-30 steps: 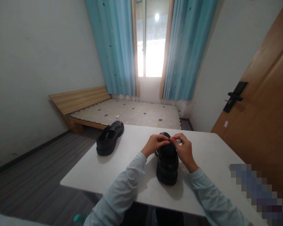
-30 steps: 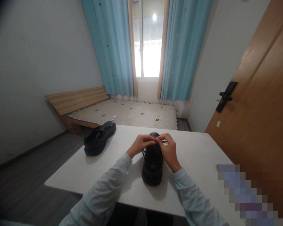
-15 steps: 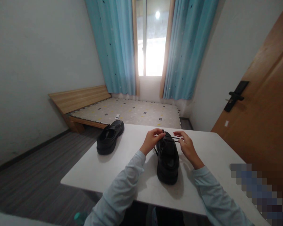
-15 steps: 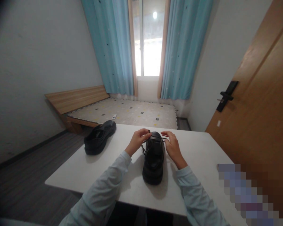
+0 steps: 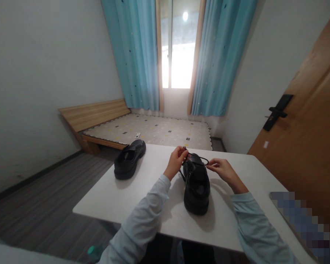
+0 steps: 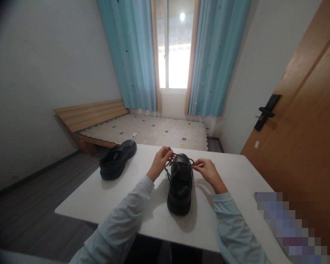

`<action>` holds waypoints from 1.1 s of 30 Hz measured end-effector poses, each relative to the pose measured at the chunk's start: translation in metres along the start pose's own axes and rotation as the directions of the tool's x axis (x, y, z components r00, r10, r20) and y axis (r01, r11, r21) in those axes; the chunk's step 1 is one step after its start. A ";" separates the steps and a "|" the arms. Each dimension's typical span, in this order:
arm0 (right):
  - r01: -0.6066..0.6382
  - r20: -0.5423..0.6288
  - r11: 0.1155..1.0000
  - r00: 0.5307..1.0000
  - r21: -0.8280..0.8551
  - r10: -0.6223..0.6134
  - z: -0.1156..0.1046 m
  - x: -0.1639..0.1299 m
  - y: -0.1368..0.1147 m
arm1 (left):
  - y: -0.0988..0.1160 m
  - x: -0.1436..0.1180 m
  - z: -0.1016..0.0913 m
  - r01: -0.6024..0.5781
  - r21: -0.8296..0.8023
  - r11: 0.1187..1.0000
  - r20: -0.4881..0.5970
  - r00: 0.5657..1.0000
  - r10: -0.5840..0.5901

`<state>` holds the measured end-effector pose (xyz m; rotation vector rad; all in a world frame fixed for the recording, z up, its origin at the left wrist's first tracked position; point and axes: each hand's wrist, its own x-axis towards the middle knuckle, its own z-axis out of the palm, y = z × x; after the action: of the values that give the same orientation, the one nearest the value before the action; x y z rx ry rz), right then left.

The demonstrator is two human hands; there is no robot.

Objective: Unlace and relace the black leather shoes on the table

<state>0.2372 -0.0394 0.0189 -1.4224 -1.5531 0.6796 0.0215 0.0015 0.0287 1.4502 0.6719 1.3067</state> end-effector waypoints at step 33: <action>0.341 -0.360 0.878 0.815 -0.336 -0.454 0.010 -0.011 -0.031 | -0.005 0.001 0.000 0.000 0.010 1.000 0.021 1.000 -0.001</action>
<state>0.2124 -0.0541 0.0385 -1.2538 -1.5432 -0.0998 0.0231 0.0042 0.0249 1.4699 0.6659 1.2876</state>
